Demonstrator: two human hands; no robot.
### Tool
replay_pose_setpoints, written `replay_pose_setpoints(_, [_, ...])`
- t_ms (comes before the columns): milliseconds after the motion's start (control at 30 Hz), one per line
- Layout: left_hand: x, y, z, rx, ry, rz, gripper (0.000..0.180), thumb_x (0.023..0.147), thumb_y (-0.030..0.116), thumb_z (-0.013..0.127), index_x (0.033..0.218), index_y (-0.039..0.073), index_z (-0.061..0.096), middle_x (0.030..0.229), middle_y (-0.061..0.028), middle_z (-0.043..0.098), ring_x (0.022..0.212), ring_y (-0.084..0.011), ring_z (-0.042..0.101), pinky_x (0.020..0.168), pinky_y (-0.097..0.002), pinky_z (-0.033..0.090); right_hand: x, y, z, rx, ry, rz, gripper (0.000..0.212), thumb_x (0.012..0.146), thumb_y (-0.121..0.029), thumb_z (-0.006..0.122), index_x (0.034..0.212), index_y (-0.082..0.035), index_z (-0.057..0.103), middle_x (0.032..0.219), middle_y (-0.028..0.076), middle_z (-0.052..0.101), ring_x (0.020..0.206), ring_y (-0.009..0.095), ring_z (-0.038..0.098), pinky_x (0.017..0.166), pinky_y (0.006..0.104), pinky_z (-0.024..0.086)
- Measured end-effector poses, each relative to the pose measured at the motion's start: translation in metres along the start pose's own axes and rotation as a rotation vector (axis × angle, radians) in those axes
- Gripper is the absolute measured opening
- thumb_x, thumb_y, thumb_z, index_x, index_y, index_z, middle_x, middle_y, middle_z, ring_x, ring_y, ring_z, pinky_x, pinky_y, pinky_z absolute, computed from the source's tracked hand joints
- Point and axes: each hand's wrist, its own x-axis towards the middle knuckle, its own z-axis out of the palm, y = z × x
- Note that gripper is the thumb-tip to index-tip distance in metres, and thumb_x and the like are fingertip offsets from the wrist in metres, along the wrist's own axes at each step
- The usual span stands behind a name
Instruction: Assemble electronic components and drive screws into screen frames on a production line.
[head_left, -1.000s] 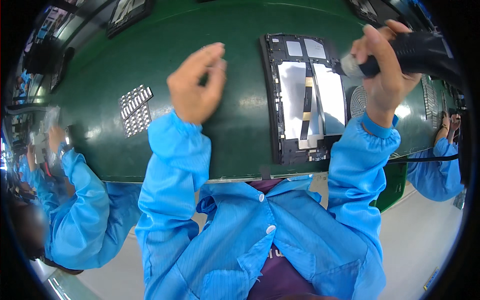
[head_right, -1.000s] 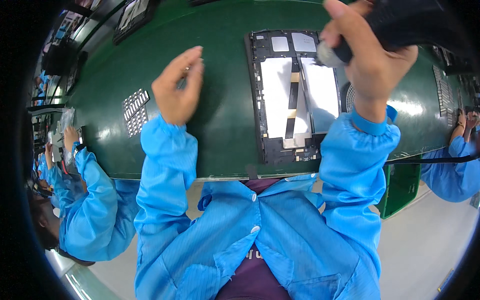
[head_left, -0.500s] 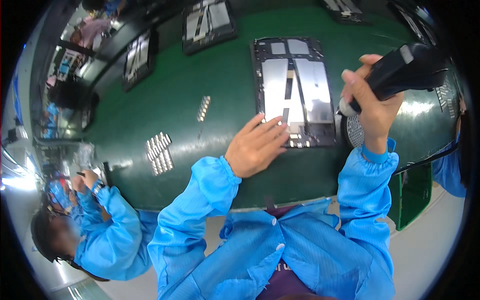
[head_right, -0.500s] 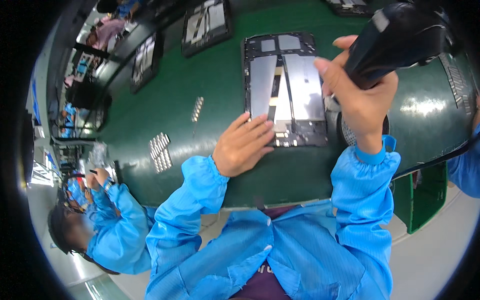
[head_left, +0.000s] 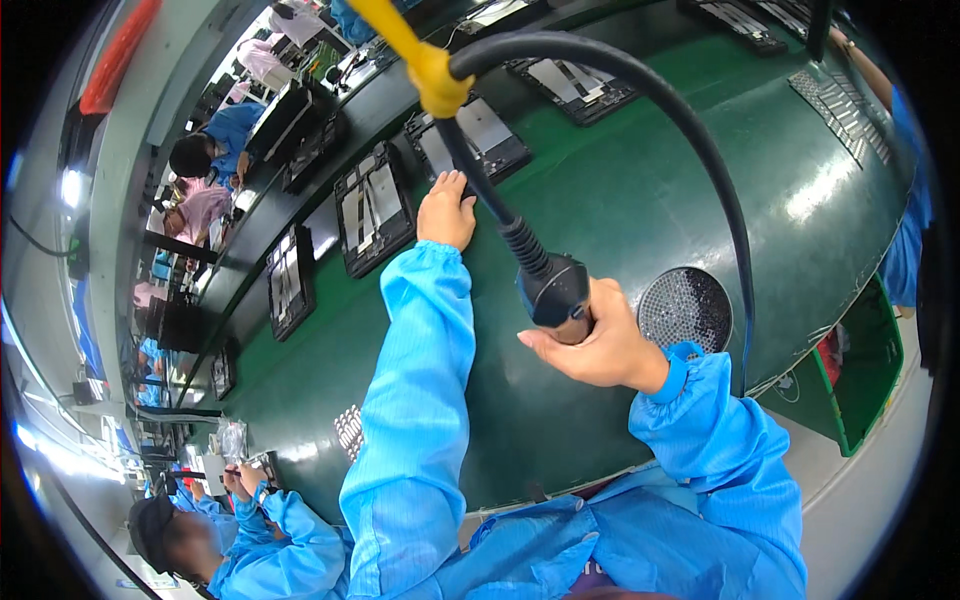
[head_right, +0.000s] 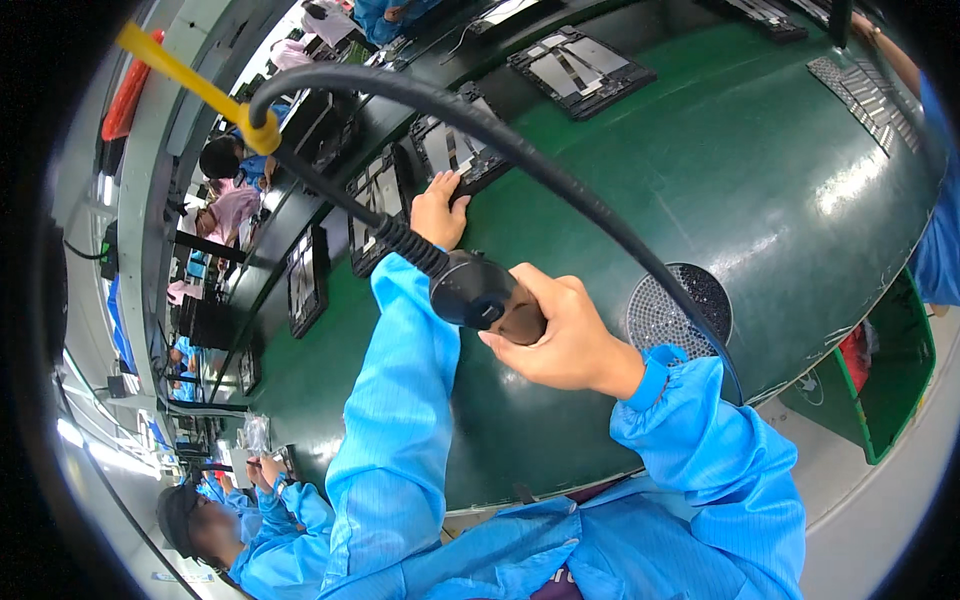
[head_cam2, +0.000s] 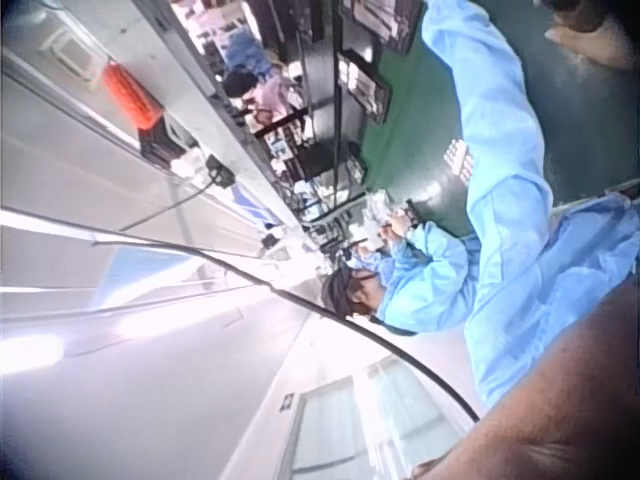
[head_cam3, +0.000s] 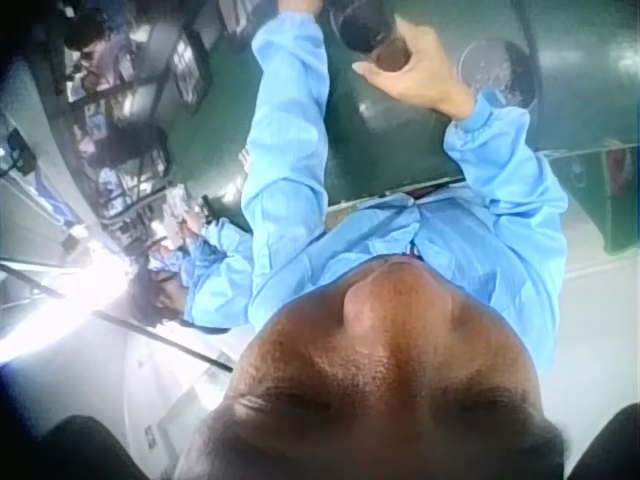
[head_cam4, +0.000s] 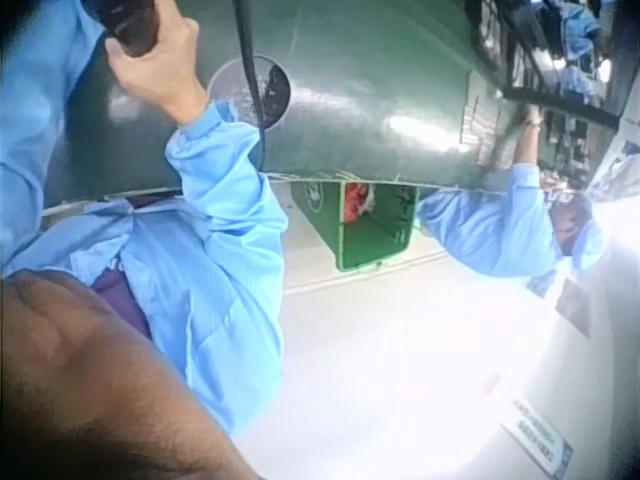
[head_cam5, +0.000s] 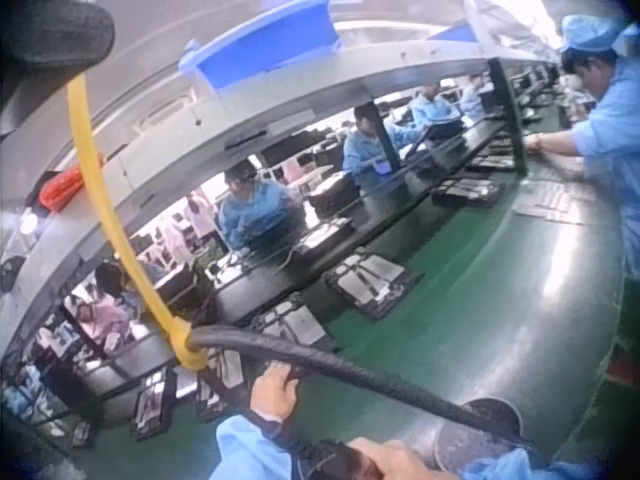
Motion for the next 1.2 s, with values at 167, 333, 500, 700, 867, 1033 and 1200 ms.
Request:
replay_pose_setpoints(167, [-0.006, -0.016, -0.051, 0.132, -0.209, 0.003, 0.026, 0.067, 0.007, 0.056, 0.092, 0.001, 0.059, 0.095, -0.0207, 0.058, 0.093, -0.0378, 0.055, 0.084, -0.0431, 0.045, 0.001, -0.002, -0.007, 0.066, 0.000, 0.104, 0.025, 0.069, 0.001, 0.065, 0.090, 0.000, 0.050, 0.065, 0.008, 0.061, 0.058, 0.010, 0.059, 0.054, 0.0232, 0.044])
replay_pose_setpoints(333, [-0.084, -0.143, -0.084, 0.594, -0.558, -0.419, 0.055, 0.065, 0.002, 0.065, 0.117, 0.002, 0.048, 0.131, -0.0126, 0.041, 0.124, -0.0277, 0.037, 0.097, -0.0497, 0.038, 0.003, -0.008, 0.005, 0.099, 0.020, 0.096, 0.028, 0.067, 0.000, 0.064, 0.093, -0.001, 0.052, 0.067, 0.009, 0.061, 0.062, 0.016, 0.063, 0.055, 0.0271, 0.047])
replay_pose_setpoints(500, [-0.067, -0.140, -0.085, 0.468, -0.400, -0.142, 0.054, 0.052, 0.003, 0.067, 0.100, -0.003, 0.044, 0.111, -0.0245, 0.050, 0.099, -0.0425, 0.051, 0.083, -0.0436, 0.045, -0.003, 0.010, 0.006, 0.079, 0.072, 0.070, 0.032, 0.064, -0.001, 0.064, 0.093, 0.000, 0.050, 0.062, 0.013, 0.058, 0.056, 0.030, 0.061, 0.050, 0.0336, 0.046])
replay_pose_setpoints(700, [-0.083, -0.205, -0.072, 0.614, 0.062, -0.268, 0.044, 0.059, 0.010, 0.058, 0.103, 0.006, 0.059, 0.098, -0.0176, 0.061, 0.089, -0.0341, 0.059, 0.077, -0.0434, 0.048, 0.003, 0.006, 0.008, 0.033, 0.086, -0.001, 0.033, 0.066, 0.000, 0.067, 0.094, 0.001, 0.050, 0.061, 0.010, 0.058, 0.053, 0.019, 0.058, 0.048, 0.0268, 0.043])
replay_pose_setpoints(867, [-0.023, -0.080, -0.110, 0.546, 0.176, -0.366, 0.034, 0.058, 0.017, 0.062, 0.090, 0.009, 0.066, 0.082, -0.0158, 0.065, 0.077, -0.0338, 0.062, 0.073, -0.0432, 0.049, 0.000, 0.004, -0.005, 0.152, 0.105, 0.030, 0.038, 0.066, -0.005, 0.073, 0.095, 0.001, 0.048, 0.065, 0.005, 0.061, 0.048, 0.006, 0.051, 0.044, 0.0193, 0.039])
replay_pose_setpoints(1033, [-0.054, -0.065, -0.150, 0.341, 0.529, -0.228, 0.031, 0.059, 0.007, 0.058, 0.088, 0.007, 0.067, 0.068, -0.0176, 0.063, 0.060, -0.0314, 0.063, 0.059, -0.0355, 0.051, -0.003, 0.013, -0.004, 0.021, 0.151, 0.009, 0.045, 0.063, -0.013, 0.080, 0.092, 0.002, 0.049, 0.068, 0.006, 0.063, 0.051, 0.004, 0.051, 0.043, 0.0199, 0.039])
replay_pose_setpoints(1200, [-0.112, 0.011, -0.188, 0.322, 0.671, -0.244, 0.021, 0.065, -0.004, 0.060, 0.085, -0.001, 0.067, 0.074, -0.0168, 0.066, 0.065, -0.0251, 0.065, 0.063, -0.0320, 0.051, -0.001, 0.014, -0.009, -0.018, 0.151, 0.051, 0.039, 0.067, -0.015, 0.080, 0.087, 0.002, 0.051, 0.058, 0.003, 0.056, 0.052, 0.003, 0.047, 0.047, 0.0202, 0.038])
